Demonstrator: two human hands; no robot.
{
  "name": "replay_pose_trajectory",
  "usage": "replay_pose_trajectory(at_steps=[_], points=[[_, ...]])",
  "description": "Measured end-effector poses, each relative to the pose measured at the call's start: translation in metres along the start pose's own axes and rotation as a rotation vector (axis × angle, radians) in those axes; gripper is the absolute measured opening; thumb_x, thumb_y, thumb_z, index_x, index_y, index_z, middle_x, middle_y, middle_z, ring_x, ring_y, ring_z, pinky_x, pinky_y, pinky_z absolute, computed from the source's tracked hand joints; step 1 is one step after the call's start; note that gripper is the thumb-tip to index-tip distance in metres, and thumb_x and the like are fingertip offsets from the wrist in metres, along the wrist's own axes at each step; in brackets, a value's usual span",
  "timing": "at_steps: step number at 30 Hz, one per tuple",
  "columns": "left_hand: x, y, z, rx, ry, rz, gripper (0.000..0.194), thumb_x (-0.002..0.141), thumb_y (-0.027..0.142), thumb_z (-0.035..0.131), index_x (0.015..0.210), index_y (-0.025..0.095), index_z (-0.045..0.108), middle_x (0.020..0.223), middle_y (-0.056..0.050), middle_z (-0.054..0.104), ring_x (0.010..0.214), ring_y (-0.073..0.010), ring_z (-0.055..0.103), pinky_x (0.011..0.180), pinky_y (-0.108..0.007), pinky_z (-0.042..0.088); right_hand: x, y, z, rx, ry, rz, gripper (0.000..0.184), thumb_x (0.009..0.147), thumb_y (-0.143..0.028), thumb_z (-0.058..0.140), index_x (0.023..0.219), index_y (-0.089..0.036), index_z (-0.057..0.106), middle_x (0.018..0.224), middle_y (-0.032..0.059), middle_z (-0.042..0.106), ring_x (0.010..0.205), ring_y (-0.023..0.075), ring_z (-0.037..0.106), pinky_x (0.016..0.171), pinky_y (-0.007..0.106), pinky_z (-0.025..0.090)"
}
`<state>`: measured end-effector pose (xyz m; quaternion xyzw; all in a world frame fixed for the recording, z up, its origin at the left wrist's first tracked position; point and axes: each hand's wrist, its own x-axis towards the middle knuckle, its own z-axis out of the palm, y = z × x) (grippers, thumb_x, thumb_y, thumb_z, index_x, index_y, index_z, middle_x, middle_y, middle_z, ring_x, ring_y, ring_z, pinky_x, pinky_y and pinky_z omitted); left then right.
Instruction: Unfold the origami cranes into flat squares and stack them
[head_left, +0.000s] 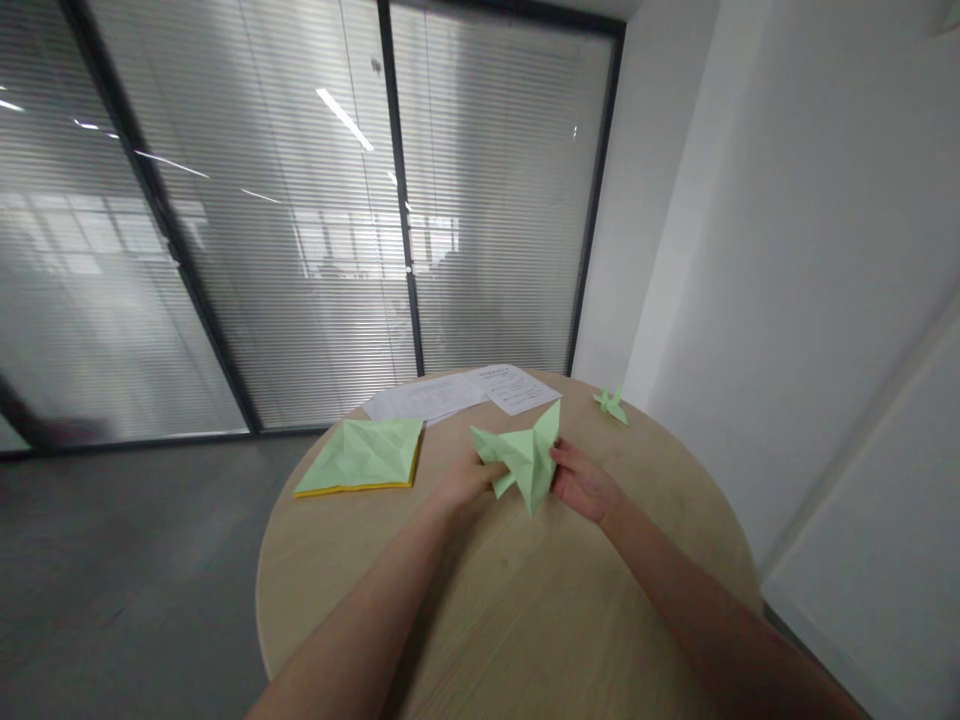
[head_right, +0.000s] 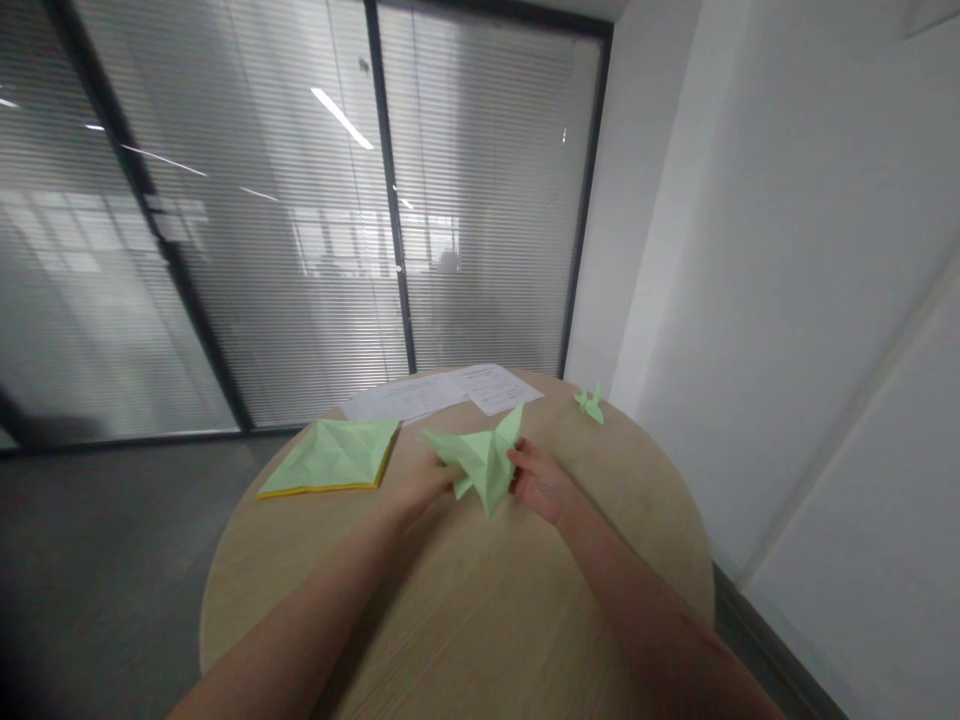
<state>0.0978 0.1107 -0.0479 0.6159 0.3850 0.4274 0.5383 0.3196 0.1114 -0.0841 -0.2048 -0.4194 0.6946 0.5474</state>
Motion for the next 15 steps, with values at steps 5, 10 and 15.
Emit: replay_pose_trajectory(at_steps=[5,10,15], points=[[0.004,0.001,-0.007,-0.048,0.135,0.132,0.015,0.065,0.026,0.079,0.076,0.017,0.077,0.077,-0.005,0.075,0.074,-0.0205,0.066,0.068,-0.030,0.052,0.002,0.002,-0.004,-0.025,0.065,0.015,0.033,0.084,-0.043,0.084,0.108,-0.025,0.071,0.111,0.0044,0.078,0.100,0.0226,0.073,0.088,0.038,0.060],[0.002,0.006,-0.012,-0.078,0.173,0.133,0.024,0.064,0.029,0.083,0.084,0.016,0.079,0.087,-0.009,0.079,0.084,-0.0235,0.071,0.077,-0.033,0.056,-0.001,-0.001,0.002,0.001,0.091,-0.002,0.027,0.082,-0.040,0.086,0.095,-0.024,0.068,0.101,0.0032,0.078,0.089,0.0207,0.072,0.080,0.034,0.059],[0.004,0.007,-0.012,-0.146,0.193,0.028,0.027,0.071,0.034,0.083,0.090,0.016,0.079,0.091,-0.009,0.078,0.077,-0.0185,0.068,0.069,-0.028,0.057,-0.001,-0.003,0.008,-0.019,0.146,-0.049,0.035,0.079,-0.043,0.089,0.097,-0.024,0.067,0.096,0.0019,0.077,0.080,0.0181,0.071,0.073,0.031,0.058]])
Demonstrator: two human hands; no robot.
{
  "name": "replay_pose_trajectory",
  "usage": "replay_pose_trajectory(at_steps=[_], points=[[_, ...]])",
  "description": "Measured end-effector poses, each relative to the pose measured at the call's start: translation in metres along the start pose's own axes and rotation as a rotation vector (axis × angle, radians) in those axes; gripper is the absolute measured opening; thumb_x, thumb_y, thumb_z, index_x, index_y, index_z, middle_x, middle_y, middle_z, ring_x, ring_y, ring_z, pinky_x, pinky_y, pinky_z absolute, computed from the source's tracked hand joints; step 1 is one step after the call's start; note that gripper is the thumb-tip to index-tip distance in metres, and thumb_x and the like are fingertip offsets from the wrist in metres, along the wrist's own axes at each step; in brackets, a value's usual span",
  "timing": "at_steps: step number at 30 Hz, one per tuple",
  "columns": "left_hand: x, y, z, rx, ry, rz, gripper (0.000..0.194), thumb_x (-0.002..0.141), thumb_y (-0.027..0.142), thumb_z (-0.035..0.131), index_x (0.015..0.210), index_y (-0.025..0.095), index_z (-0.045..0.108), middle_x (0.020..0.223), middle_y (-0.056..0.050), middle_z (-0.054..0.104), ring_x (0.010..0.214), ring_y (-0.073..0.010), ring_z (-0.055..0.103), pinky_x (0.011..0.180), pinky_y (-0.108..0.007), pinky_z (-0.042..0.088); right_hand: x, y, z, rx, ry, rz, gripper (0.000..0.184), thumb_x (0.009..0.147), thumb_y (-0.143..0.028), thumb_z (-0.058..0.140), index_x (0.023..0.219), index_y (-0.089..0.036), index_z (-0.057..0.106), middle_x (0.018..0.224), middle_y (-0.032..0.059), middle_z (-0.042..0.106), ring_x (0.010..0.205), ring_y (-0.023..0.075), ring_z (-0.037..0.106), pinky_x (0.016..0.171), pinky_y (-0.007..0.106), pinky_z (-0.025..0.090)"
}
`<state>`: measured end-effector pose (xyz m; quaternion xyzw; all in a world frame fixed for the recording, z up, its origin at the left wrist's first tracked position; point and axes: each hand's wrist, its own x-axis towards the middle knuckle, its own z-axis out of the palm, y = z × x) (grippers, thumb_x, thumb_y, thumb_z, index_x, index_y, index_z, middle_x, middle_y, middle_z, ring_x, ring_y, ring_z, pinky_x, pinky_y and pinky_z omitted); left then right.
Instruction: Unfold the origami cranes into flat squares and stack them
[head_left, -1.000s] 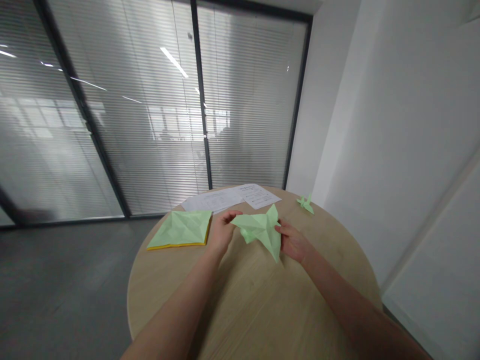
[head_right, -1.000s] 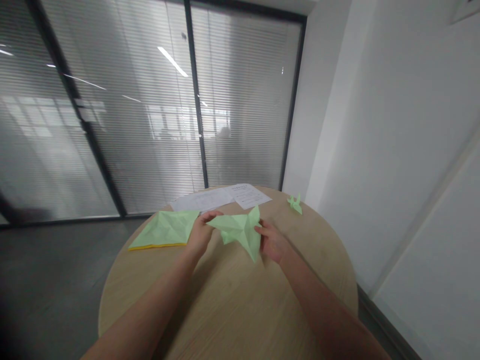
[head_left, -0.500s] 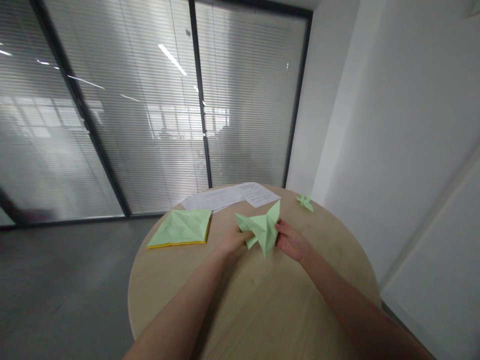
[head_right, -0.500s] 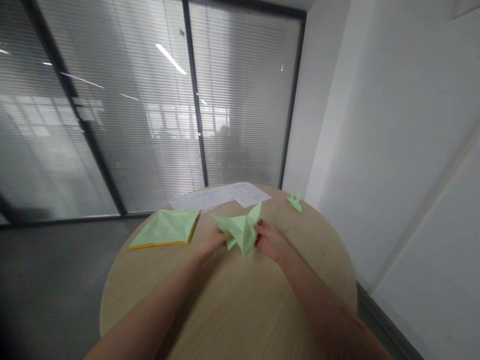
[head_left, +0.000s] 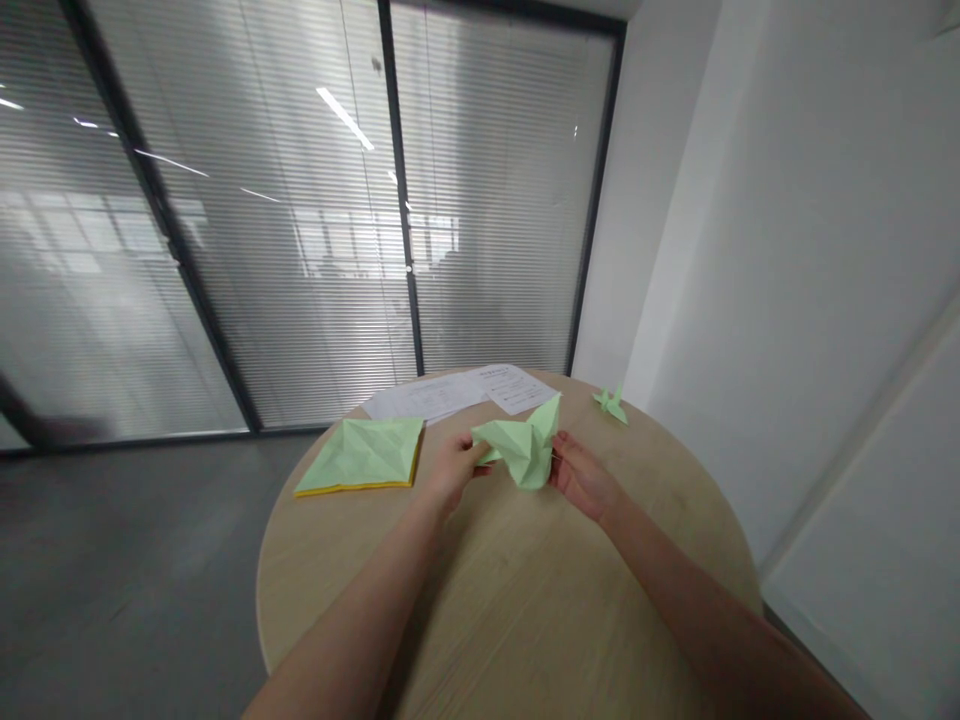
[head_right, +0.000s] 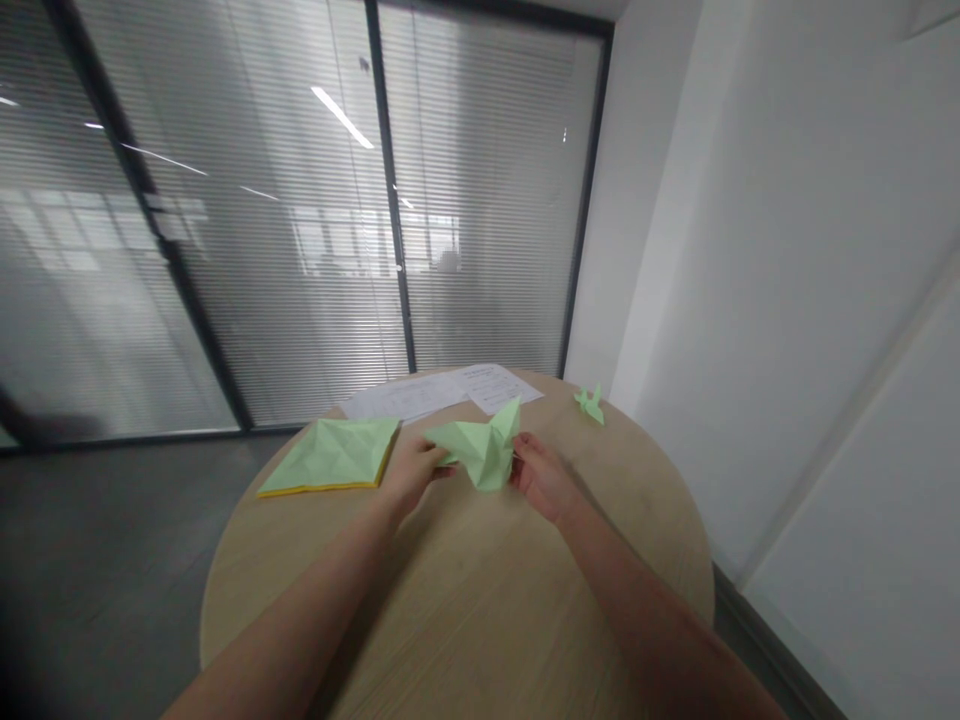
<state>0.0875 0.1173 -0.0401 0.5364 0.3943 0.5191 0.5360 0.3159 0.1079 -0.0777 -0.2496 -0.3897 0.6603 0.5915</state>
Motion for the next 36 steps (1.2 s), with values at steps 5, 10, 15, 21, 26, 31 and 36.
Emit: replay_pose_trajectory(at_steps=[5,10,15,21,26,31,36], points=[[0.002,-0.007,0.006,-0.107,0.004,-0.139,0.028,0.073,0.031,0.087,0.091,0.015,0.074,0.081,-0.004,0.072,0.061,-0.0120,0.061,0.060,-0.025,0.055,0.002,0.007,0.000,-0.044,0.079,0.014,0.036,0.081,-0.048,0.087,0.100,-0.024,0.067,0.094,0.0029,0.077,0.080,0.0200,0.072,0.073,0.033,0.058],[0.000,-0.011,0.015,-0.154,-0.048,-0.189,0.033,0.064,0.018,0.089,0.091,0.015,0.071,0.080,-0.004,0.071,0.061,-0.0116,0.062,0.058,-0.023,0.054,0.002,0.009,0.002,-0.011,0.067,0.040,0.038,0.083,-0.051,0.083,0.106,-0.026,0.067,0.100,0.0027,0.078,0.084,0.0206,0.073,0.076,0.035,0.059],[-0.002,-0.011,0.017,-0.163,-0.081,-0.176,0.034,0.059,0.011,0.085,0.090,0.014,0.073,0.084,-0.006,0.075,0.068,-0.0142,0.066,0.062,-0.023,0.054,-0.004,0.003,0.009,0.002,-0.059,0.024,0.042,0.079,-0.044,0.089,0.110,-0.025,0.068,0.107,0.0041,0.078,0.089,0.0204,0.074,0.083,0.035,0.060],[-0.001,-0.010,0.013,-0.111,-0.018,-0.022,0.029,0.061,0.018,0.082,0.090,0.017,0.076,0.096,-0.009,0.080,0.086,-0.0232,0.072,0.075,-0.031,0.057,-0.008,0.002,0.010,0.002,-0.112,0.073,0.039,0.077,-0.034,0.090,0.109,-0.025,0.070,0.106,0.0048,0.079,0.091,0.0220,0.074,0.087,0.038,0.059],[-0.002,0.002,0.005,-0.138,0.023,0.000,0.016,0.062,0.020,0.076,0.078,0.017,0.073,0.071,-0.002,0.073,0.067,-0.0209,0.067,0.065,-0.031,0.053,-0.006,0.004,0.006,0.021,-0.100,0.080,0.032,0.078,-0.027,0.087,0.106,-0.024,0.073,0.108,0.0045,0.080,0.095,0.0217,0.074,0.087,0.037,0.058],[-0.006,0.011,0.004,-0.177,0.028,-0.017,0.021,0.054,0.018,0.078,0.074,0.017,0.072,0.081,-0.004,0.076,0.067,-0.0204,0.069,0.065,-0.032,0.054,-0.007,0.004,0.007,-0.061,-0.123,0.068,0.032,0.073,-0.022,0.085,0.104,-0.024,0.076,0.102,0.0037,0.080,0.090,0.0215,0.074,0.083,0.036,0.056],[-0.008,0.014,0.009,-0.304,-0.026,-0.091,0.026,0.056,0.018,0.084,0.080,0.019,0.073,0.110,-0.008,0.077,0.079,-0.0216,0.073,0.074,-0.034,0.058,-0.010,-0.007,0.009,-0.192,-0.115,-0.044,0.030,0.068,-0.021,0.088,0.096,-0.024,0.076,0.097,0.0032,0.078,0.089,0.0204,0.071,0.082,0.033,0.054]])
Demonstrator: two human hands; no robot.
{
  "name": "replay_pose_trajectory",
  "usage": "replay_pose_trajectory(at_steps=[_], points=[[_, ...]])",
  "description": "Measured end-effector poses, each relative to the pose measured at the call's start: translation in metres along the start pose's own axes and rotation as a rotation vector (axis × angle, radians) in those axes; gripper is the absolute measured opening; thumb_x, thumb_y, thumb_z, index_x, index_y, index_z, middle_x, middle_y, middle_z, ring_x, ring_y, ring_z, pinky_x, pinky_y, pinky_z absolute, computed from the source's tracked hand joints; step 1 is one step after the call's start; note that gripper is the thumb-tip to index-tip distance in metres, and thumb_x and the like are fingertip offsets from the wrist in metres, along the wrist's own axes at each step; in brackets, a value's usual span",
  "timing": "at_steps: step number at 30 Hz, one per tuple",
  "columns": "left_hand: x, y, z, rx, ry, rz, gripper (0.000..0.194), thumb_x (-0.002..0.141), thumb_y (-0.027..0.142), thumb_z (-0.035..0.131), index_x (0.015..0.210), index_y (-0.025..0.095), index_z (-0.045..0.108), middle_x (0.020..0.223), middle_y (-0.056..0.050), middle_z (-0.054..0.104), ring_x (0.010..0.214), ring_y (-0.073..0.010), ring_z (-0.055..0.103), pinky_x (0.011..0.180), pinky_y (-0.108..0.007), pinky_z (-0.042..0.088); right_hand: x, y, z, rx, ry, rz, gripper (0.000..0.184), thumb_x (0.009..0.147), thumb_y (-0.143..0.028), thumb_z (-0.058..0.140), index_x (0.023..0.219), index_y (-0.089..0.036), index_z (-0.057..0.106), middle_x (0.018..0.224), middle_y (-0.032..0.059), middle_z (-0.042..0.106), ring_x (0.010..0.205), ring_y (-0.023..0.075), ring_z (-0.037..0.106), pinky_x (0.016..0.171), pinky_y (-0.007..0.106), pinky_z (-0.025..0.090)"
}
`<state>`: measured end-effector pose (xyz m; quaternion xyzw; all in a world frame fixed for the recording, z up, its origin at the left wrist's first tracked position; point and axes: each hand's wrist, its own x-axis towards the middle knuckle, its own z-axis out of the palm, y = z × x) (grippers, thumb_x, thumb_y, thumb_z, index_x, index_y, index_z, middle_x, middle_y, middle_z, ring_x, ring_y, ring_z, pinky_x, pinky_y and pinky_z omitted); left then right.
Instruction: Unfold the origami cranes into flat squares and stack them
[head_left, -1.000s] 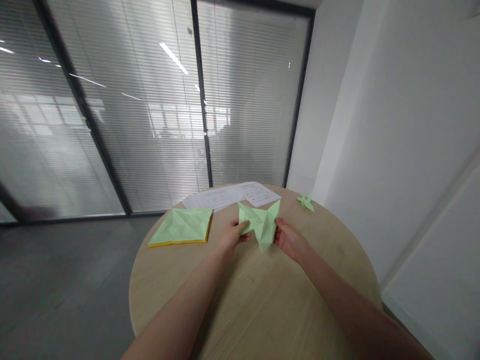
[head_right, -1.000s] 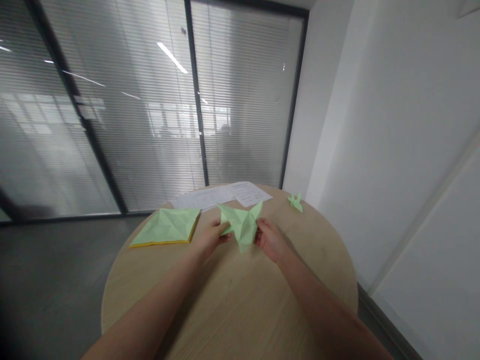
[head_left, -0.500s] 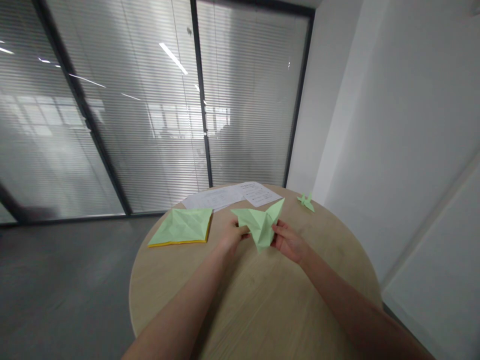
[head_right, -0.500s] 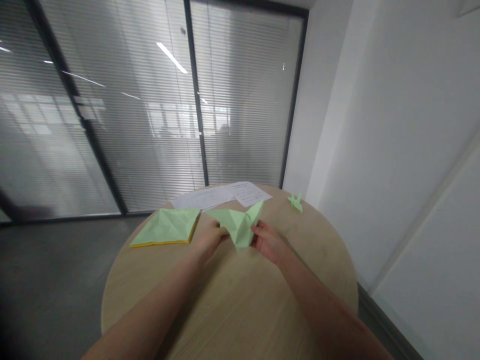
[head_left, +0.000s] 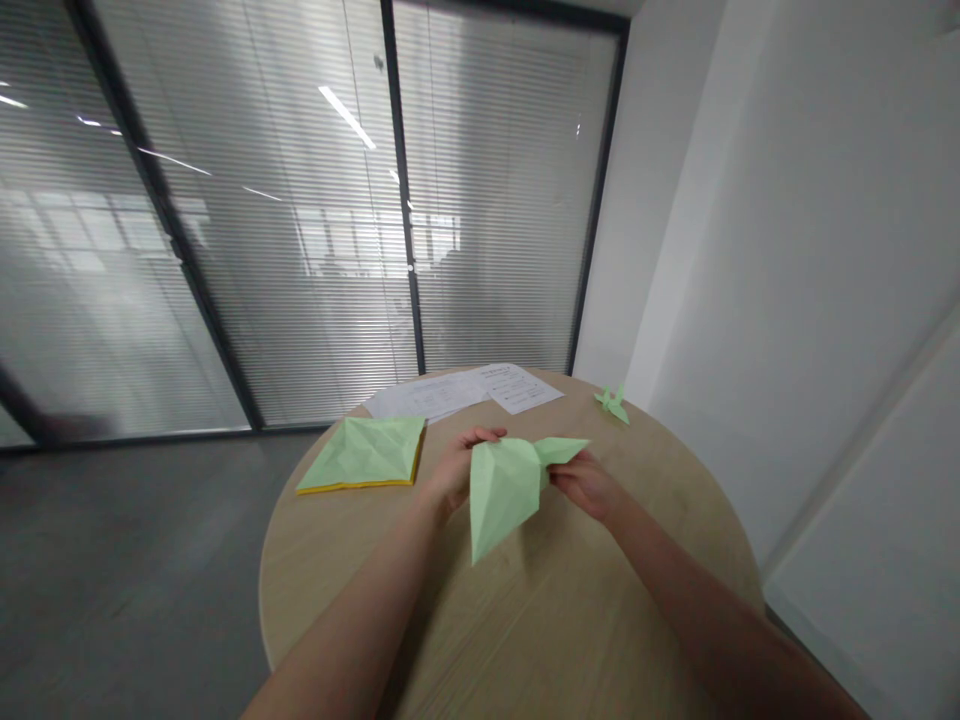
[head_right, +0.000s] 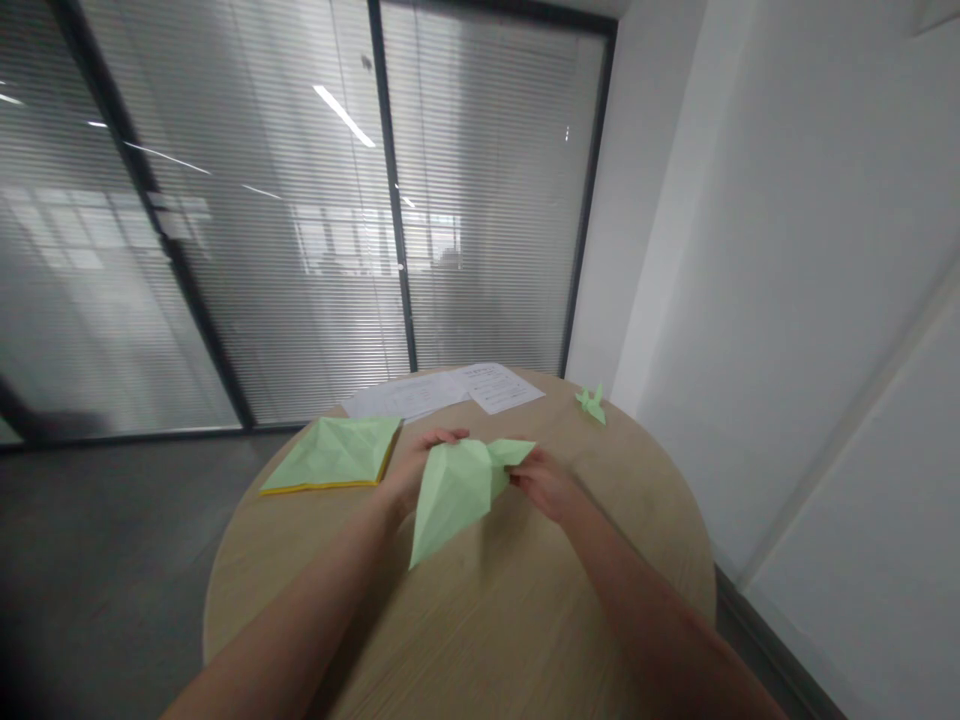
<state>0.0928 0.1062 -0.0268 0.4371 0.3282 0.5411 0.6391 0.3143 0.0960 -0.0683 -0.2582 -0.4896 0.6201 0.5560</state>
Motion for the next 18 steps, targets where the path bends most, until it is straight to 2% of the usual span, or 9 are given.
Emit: replay_pose_trajectory(at_steps=[3,4,7,8,9,11,13,15,18], points=[[0.002,0.004,-0.001,-0.053,-0.064,-0.108,0.045,0.063,0.021,0.087,0.107,0.021,0.075,0.110,-0.009,0.078,0.086,-0.0235,0.075,0.079,-0.035,0.059,-0.001,-0.010,-0.003,-0.187,0.001,-0.120,0.028,0.071,-0.025,0.086,0.097,-0.024,0.076,0.085,0.0014,0.073,0.079,0.0179,0.065,0.078,0.032,0.052],[0.003,0.005,-0.001,-0.055,-0.069,-0.143,0.046,0.068,0.024,0.086,0.112,0.021,0.074,0.109,-0.010,0.079,0.087,-0.0235,0.075,0.080,-0.034,0.058,-0.002,-0.013,-0.003,-0.282,0.007,-0.176,0.025,0.072,-0.025,0.084,0.096,-0.024,0.076,0.082,0.0009,0.072,0.076,0.0179,0.064,0.078,0.033,0.052],[0.006,0.003,-0.003,0.035,-0.024,-0.257,0.037,0.081,0.043,0.076,0.109,0.019,0.072,0.097,-0.011,0.078,0.082,-0.0243,0.073,0.076,-0.035,0.057,-0.005,-0.023,-0.004,-0.651,0.060,-0.413,0.012,0.076,-0.018,0.073,0.086,-0.025,0.075,0.082,0.0018,0.071,0.082,0.0212,0.064,0.089,0.040,0.051],[0.008,0.001,-0.003,0.097,0.011,-0.248,0.037,0.085,0.049,0.071,0.107,0.019,0.072,0.096,-0.011,0.077,0.082,-0.0248,0.073,0.075,-0.035,0.056,-0.006,-0.026,-0.004,-0.773,0.068,-0.502,0.012,0.077,-0.015,0.069,0.082,-0.025,0.073,0.083,0.0024,0.072,0.085,0.0223,0.064,0.095,0.043,0.050],[0.009,-0.001,-0.003,0.175,0.062,-0.189,0.038,0.087,0.052,0.067,0.104,0.019,0.072,0.096,-0.011,0.077,0.084,-0.0253,0.072,0.075,-0.035,0.055,-0.007,-0.028,-0.003,-0.877,0.064,-0.585,0.014,0.077,-0.014,0.066,0.078,-0.026,0.072,0.083,0.0026,0.072,0.086,0.0229,0.064,0.100,0.046,0.048],[0.010,-0.004,-0.003,0.371,0.170,0.048,0.035,0.087,0.053,0.065,0.094,0.019,0.072,0.093,-0.010,0.076,0.087,-0.0254,0.069,0.077,-0.034,0.053,-0.009,-0.032,-0.002,-1.033,0.037,-0.706,0.019,0.079,-0.012,0.063,0.076,-0.028,0.072,0.082,0.0021,0.072,0.087,0.0237,0.064,0.111,0.053,0.041],[0.010,-0.004,-0.002,0.549,0.200,0.284,0.030,0.086,0.049,0.067,0.083,0.020,0.072,0.085,-0.007,0.074,0.085,-0.0247,0.066,0.077,-0.033,0.050,-0.010,-0.033,-0.001,-1.123,0.028,-0.768,0.024,0.079,-0.009,0.063,0.076,-0.030,0.074,0.083,0.0010,0.074,0.093,0.0255,0.064,0.122,0.060,0.028],[0.006,-0.002,0.002,0.646,0.135,0.383,0.028,0.086,0.046,0.068,0.080,0.020,0.073,0.078,-0.004,0.071,0.078,-0.0229,0.064,0.073,-0.032,0.047,-0.010,-0.032,-0.001,-1.170,0.039,-0.786,0.028,0.080,-0.008,0.063,0.078,-0.033,0.076,0.087,0.0002,0.076,0.105,0.0281,0.063,0.127,0.063,0.015],[-0.002,0.003,0.009,0.709,0.059,0.422,0.024,0.085,0.044,0.072,0.080,0.020,0.072,0.071,-0.002,0.068,0.067,-0.0195,0.058,0.065,-0.030,0.041,-0.011,-0.028,-0.001,-1.190,0.057,-0.764,0.032,0.081,-0.008,0.064,0.079,-0.036,0.079,0.089,0.0002,0.077,0.115,0.0300,0.060,0.129,0.063,0.006]])
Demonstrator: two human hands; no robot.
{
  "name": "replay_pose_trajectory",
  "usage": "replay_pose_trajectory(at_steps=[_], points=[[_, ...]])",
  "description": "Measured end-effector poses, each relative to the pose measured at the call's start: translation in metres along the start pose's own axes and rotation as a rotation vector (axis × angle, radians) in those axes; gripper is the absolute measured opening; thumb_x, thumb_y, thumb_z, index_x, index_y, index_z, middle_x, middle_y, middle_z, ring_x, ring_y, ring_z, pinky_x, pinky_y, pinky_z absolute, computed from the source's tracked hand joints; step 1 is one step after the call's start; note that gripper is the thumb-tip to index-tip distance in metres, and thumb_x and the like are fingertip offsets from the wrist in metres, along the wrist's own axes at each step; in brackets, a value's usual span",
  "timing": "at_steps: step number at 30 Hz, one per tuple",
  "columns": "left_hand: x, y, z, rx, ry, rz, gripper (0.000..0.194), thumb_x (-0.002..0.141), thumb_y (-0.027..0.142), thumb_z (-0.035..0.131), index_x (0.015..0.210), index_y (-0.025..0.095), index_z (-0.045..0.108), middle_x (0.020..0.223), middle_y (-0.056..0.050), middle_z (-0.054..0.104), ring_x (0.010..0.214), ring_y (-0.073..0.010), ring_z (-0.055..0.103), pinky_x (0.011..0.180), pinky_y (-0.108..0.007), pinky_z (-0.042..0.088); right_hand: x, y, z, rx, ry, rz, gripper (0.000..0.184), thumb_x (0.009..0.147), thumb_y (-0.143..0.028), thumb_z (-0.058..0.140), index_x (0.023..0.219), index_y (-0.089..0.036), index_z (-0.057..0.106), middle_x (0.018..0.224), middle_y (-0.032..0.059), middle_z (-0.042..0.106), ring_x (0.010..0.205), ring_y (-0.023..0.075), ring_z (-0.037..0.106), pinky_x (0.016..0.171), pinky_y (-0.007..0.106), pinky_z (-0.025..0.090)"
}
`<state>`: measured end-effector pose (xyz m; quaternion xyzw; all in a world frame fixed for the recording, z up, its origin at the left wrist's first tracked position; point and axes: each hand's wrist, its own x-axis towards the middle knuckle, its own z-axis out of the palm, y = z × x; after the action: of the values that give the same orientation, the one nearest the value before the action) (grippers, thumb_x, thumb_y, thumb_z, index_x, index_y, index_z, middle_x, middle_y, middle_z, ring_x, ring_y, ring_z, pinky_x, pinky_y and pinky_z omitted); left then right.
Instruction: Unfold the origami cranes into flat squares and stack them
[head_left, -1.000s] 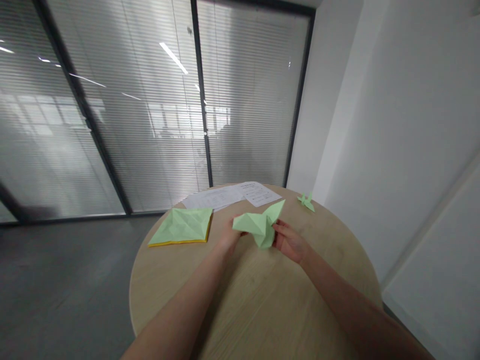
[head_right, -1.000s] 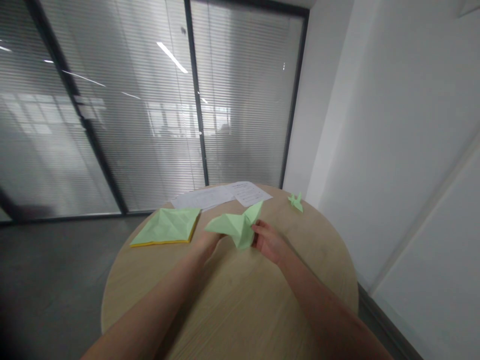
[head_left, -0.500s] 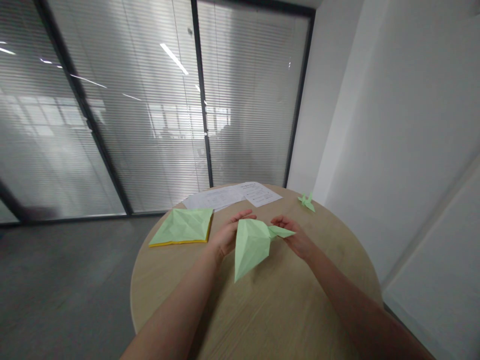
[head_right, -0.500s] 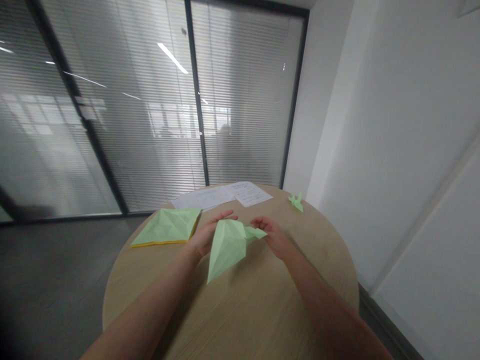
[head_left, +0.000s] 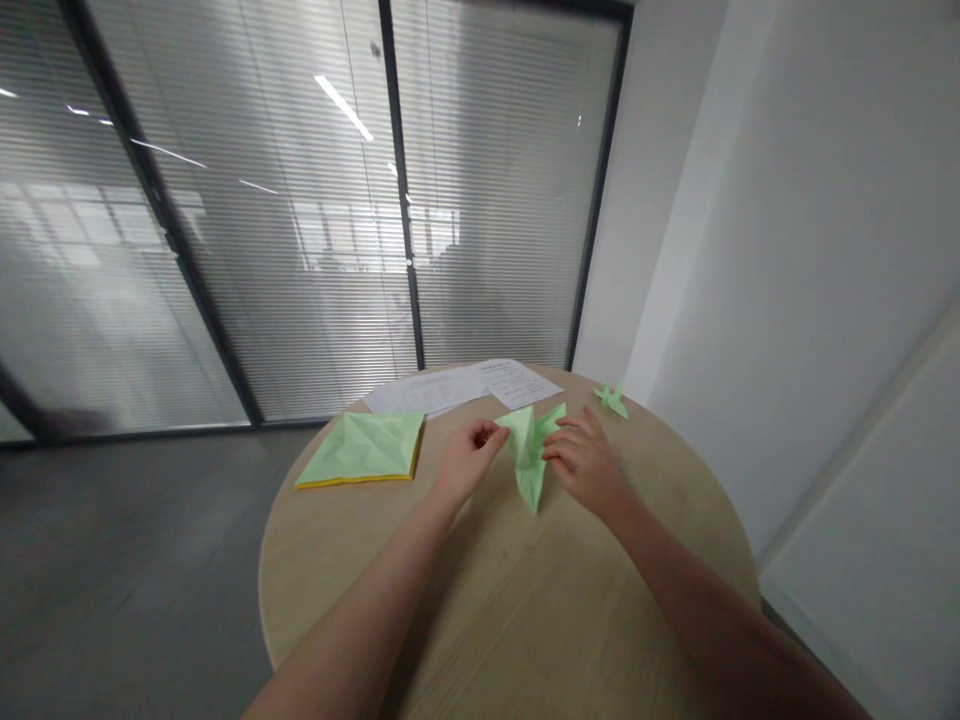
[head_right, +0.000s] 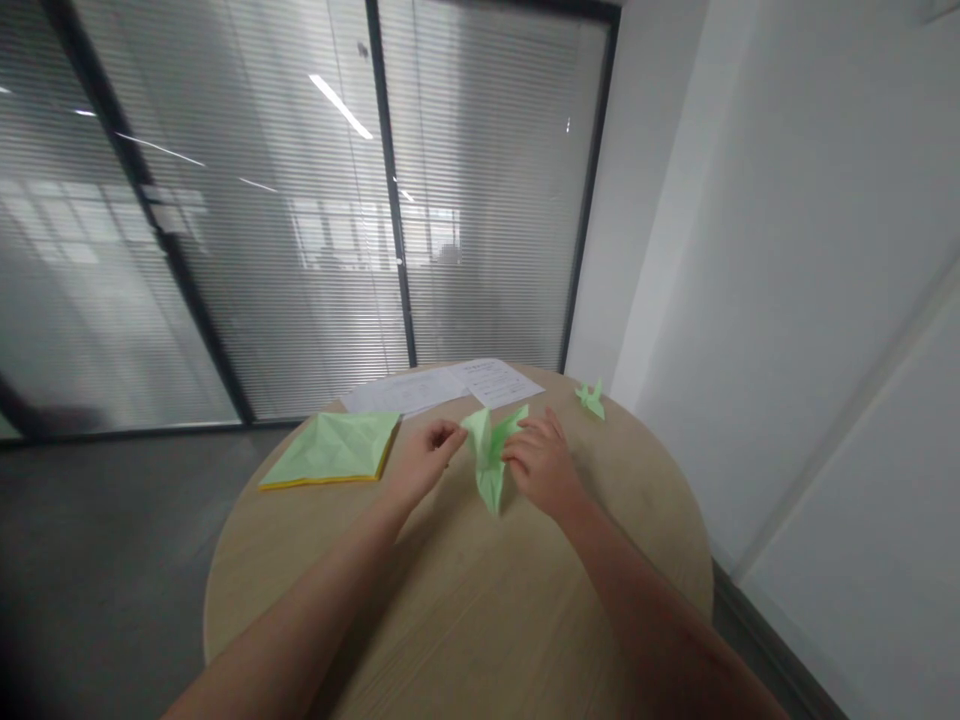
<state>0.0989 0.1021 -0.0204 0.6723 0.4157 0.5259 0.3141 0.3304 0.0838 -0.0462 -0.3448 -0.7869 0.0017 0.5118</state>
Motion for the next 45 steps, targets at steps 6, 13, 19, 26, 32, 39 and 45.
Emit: replay_pose_trajectory(at_steps=[6,13,19,26,32,39,45], points=[[-0.010,0.011,0.005,0.176,0.009,0.156,0.027,0.084,0.035,0.075,0.065,0.021,0.061,0.064,0.000,0.060,0.062,-0.0171,0.052,0.062,-0.030,0.035,-0.004,0.000,0.007,-0.028,0.017,0.005,0.034,0.082,-0.009,0.063,0.083,-0.038,0.081,0.091,0.0008,0.077,0.116,0.0308,0.058,0.130,0.066,0.004],[-0.012,0.008,0.010,0.249,-0.056,0.122,0.022,0.082,0.036,0.076,0.079,0.022,0.060,0.076,-0.001,0.066,0.069,-0.0188,0.059,0.065,-0.030,0.040,-0.007,0.000,0.011,-0.152,0.050,-0.078,0.033,0.087,-0.010,0.063,0.091,-0.037,0.082,0.091,0.0015,0.078,0.110,0.0298,0.060,0.127,0.068,0.014],[-0.013,0.004,0.020,0.323,-0.038,-0.066,0.025,0.083,0.021,0.067,0.072,0.024,0.045,0.063,0.006,0.051,0.061,-0.0150,0.050,0.060,-0.027,0.033,-0.007,-0.015,0.012,-0.316,0.008,-0.227,0.026,0.091,-0.011,0.063,0.091,-0.031,0.081,0.094,0.0002,0.078,0.112,0.0270,0.060,0.128,0.067,0.017],[-0.007,-0.002,0.021,0.005,-0.069,-0.321,0.009,0.083,0.016,0.061,0.081,0.021,0.053,0.071,0.002,0.058,0.062,-0.0151,0.059,0.057,-0.025,0.046,-0.005,-0.020,0.010,-0.419,0.030,-0.277,0.022,0.091,-0.011,0.068,0.089,-0.029,0.079,0.096,-0.0004,0.078,0.114,0.0280,0.060,0.128,0.067,0.015],[-0.010,0.003,0.023,-0.114,-0.057,-0.433,0.011,0.089,0.029,0.062,0.086,0.020,0.057,0.076,-0.002,0.063,0.067,-0.0181,0.065,0.055,-0.026,0.053,-0.006,-0.026,0.010,-0.461,0.026,-0.281,0.023,0.088,-0.009,0.069,0.091,-0.029,0.079,0.103,-0.0003,0.078,0.125,0.0307,0.056,0.128,0.070,0.005],[-0.011,0.003,0.023,-0.228,-0.081,-0.431,0.007,0.082,0.021,0.065,0.088,0.018,0.063,0.086,-0.005,0.069,0.072,-0.0181,0.066,0.063,-0.029,0.059,-0.007,-0.027,0.016,-0.492,-0.018,-0.277,0.019,0.090,-0.012,0.070,0.088,-0.029,0.079,0.104,0.0000,0.078,0.124,0.0306,0.057,0.129,0.069,0.004],[-0.008,0.003,0.021,-0.221,-0.064,-0.374,0.008,0.077,0.010,0.065,0.079,0.017,0.062,0.075,0.000,0.063,0.069,-0.0144,0.063,0.067,-0.027,0.058,-0.006,-0.023,0.013,-0.484,0.008,-0.260,0.019,0.088,-0.011,0.069,0.089,-0.029,0.078,0.105,-0.0001,0.077,0.124,0.0301,0.056,0.129,0.068,0.005]])
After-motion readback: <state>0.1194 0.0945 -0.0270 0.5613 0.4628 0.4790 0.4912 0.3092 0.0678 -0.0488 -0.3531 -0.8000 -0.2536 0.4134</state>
